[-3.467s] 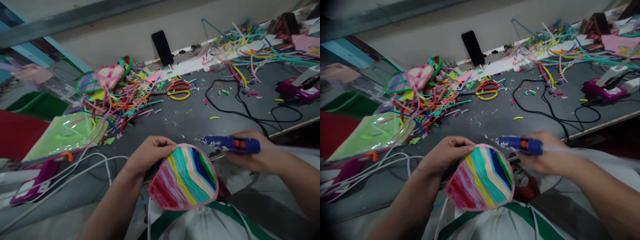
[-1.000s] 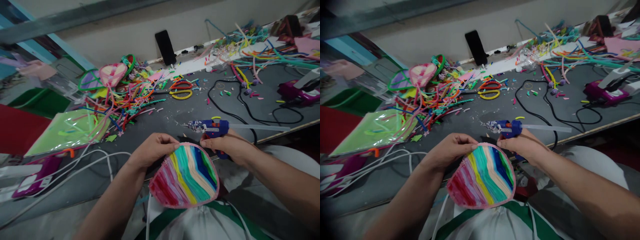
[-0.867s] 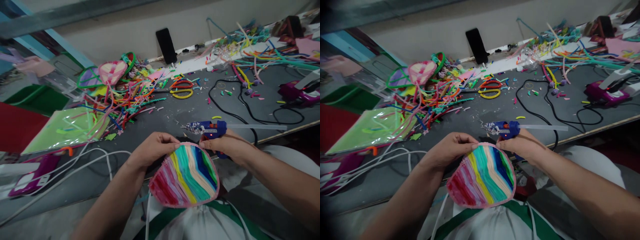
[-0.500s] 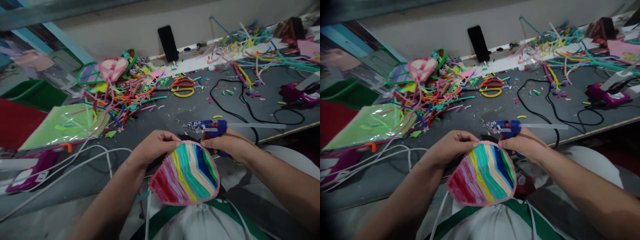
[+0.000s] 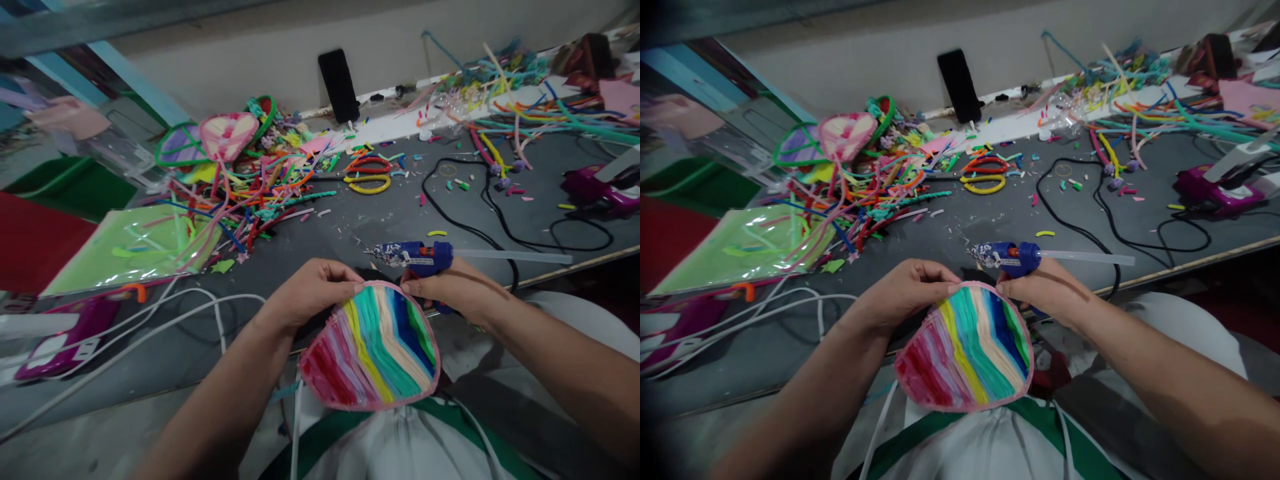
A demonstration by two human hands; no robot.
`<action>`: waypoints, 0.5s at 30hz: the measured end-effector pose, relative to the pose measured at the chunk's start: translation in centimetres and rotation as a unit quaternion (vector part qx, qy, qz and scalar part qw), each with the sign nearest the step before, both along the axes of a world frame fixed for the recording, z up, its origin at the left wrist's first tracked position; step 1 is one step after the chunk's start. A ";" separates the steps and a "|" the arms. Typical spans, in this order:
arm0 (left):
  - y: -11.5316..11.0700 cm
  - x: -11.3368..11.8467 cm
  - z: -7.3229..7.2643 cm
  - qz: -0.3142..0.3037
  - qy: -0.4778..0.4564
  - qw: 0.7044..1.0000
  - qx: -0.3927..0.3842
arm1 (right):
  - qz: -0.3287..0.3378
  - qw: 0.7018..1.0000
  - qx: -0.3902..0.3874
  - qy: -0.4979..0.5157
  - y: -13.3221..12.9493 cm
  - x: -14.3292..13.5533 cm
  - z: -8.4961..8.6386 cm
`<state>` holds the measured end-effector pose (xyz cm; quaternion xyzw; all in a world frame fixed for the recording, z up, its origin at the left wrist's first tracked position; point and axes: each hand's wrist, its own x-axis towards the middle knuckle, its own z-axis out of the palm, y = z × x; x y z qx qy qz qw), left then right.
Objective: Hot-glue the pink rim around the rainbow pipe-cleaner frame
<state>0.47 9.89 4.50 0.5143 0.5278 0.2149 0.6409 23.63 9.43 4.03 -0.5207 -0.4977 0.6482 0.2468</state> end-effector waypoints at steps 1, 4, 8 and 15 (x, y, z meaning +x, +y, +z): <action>0.0 0.0 0.0 -0.001 -0.001 1.000 0.001 | -0.003 1.000 -0.001 0.000 0.0 0.0 0.0; 0.0 0.0 0.0 -0.004 -0.006 1.000 0.000 | -0.008 1.000 0.003 0.022 0.1 0.2 -0.3; 0.0 0.0 0.0 0.000 -0.005 1.000 -0.006 | -0.003 0.999 0.013 0.034 0.3 0.5 -0.7; 0.1 0.1 0.0 -0.002 -0.008 1.000 -0.002 | 0.029 0.999 0.000 0.026 0.6 0.1 -0.6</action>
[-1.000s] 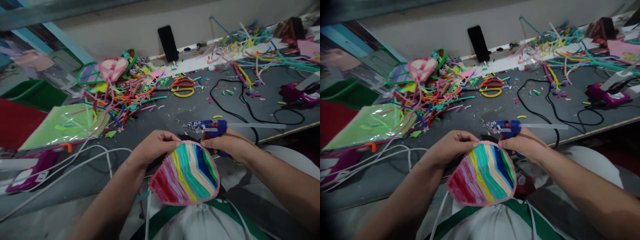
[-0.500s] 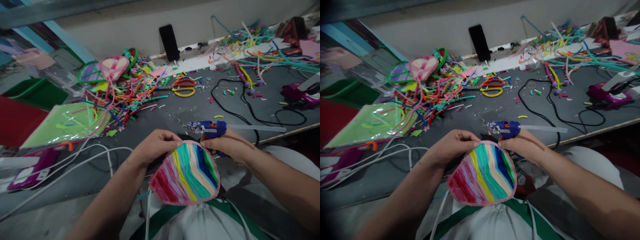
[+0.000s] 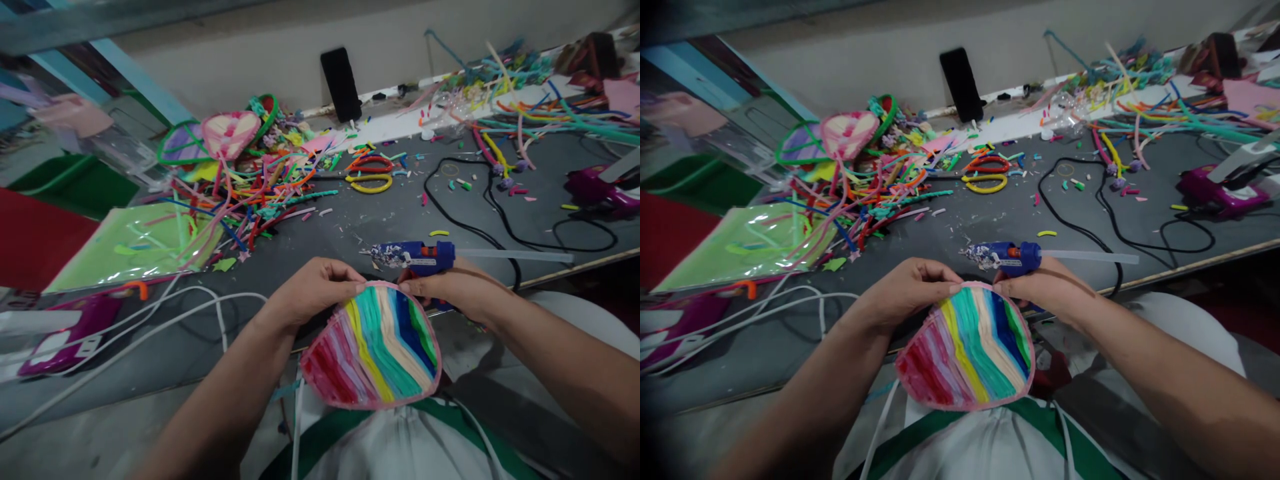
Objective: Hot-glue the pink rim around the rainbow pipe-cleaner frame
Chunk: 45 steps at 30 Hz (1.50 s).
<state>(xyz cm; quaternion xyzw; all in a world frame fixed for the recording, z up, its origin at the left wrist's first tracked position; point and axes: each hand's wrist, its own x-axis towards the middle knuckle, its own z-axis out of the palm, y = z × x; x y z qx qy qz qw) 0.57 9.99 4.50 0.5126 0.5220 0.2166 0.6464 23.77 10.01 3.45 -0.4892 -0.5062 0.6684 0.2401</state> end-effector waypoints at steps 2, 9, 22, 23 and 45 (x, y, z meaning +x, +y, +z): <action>0.0 0.0 0.1 -0.002 0.002 1.000 0.000 | 0.000 1.000 -0.003 -0.008 0.0 -0.2 0.2; -0.2 0.0 0.2 -0.006 0.004 1.000 0.005 | 0.007 1.000 0.013 0.007 -0.2 -0.2 0.3; -0.3 0.1 0.2 0.002 0.005 1.000 0.000 | 0.027 1.000 0.013 -0.008 -0.1 -0.4 0.8; -0.4 0.1 0.2 0.003 0.004 1.000 -0.001 | 0.029 0.999 0.012 -0.011 -0.1 -0.4 0.9; -0.3 0.1 0.0 0.008 -0.009 1.000 0.004 | -0.010 1.000 -0.008 -0.004 -0.5 -0.7 0.7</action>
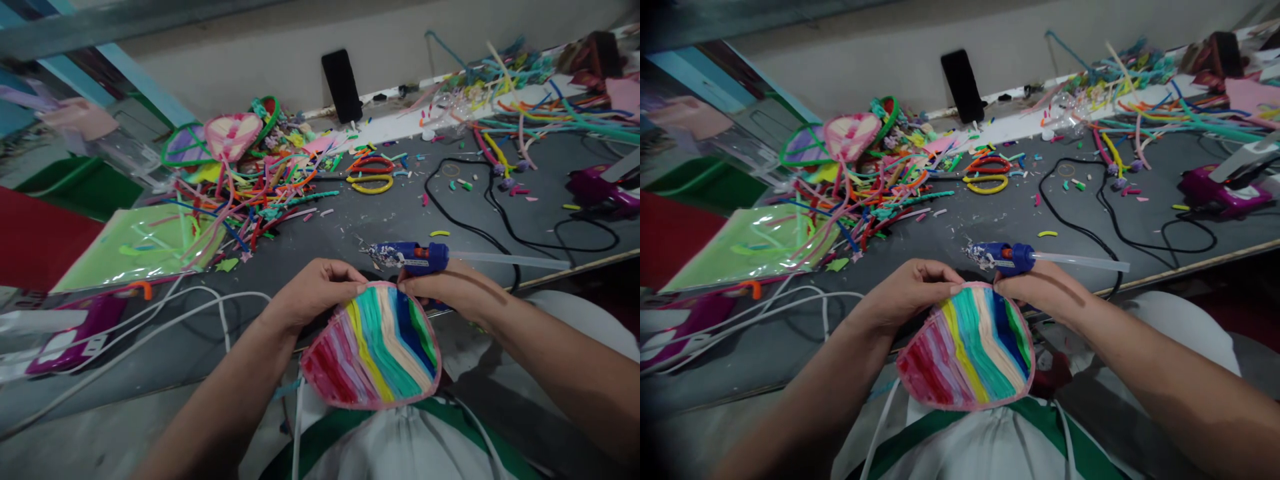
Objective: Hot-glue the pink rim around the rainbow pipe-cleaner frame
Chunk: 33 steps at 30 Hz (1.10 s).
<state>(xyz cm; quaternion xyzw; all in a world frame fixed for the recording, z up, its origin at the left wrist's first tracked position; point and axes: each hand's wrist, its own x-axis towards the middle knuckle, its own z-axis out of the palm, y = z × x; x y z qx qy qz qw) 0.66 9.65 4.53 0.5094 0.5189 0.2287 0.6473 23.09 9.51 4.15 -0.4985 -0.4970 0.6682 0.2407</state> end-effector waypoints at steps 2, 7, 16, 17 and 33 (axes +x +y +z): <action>0.0 0.0 0.0 0.000 0.000 1.000 -0.001 | -0.002 1.000 -0.003 -0.005 0.0 -0.1 0.2; 0.0 0.0 0.1 0.001 0.005 1.000 -0.001 | -0.010 1.000 -0.005 -0.018 -0.1 -0.2 0.6; 0.0 0.2 0.1 0.009 0.011 1.000 -0.006 | -0.013 0.999 0.000 -0.033 -0.2 -0.4 0.7; 0.0 0.1 0.1 0.009 0.011 1.000 -0.006 | -0.017 0.999 0.004 -0.041 -0.2 -0.4 0.7; 0.0 0.0 0.0 -0.002 -0.005 1.000 -0.006 | -0.009 0.997 0.031 -0.063 -0.2 -0.4 0.9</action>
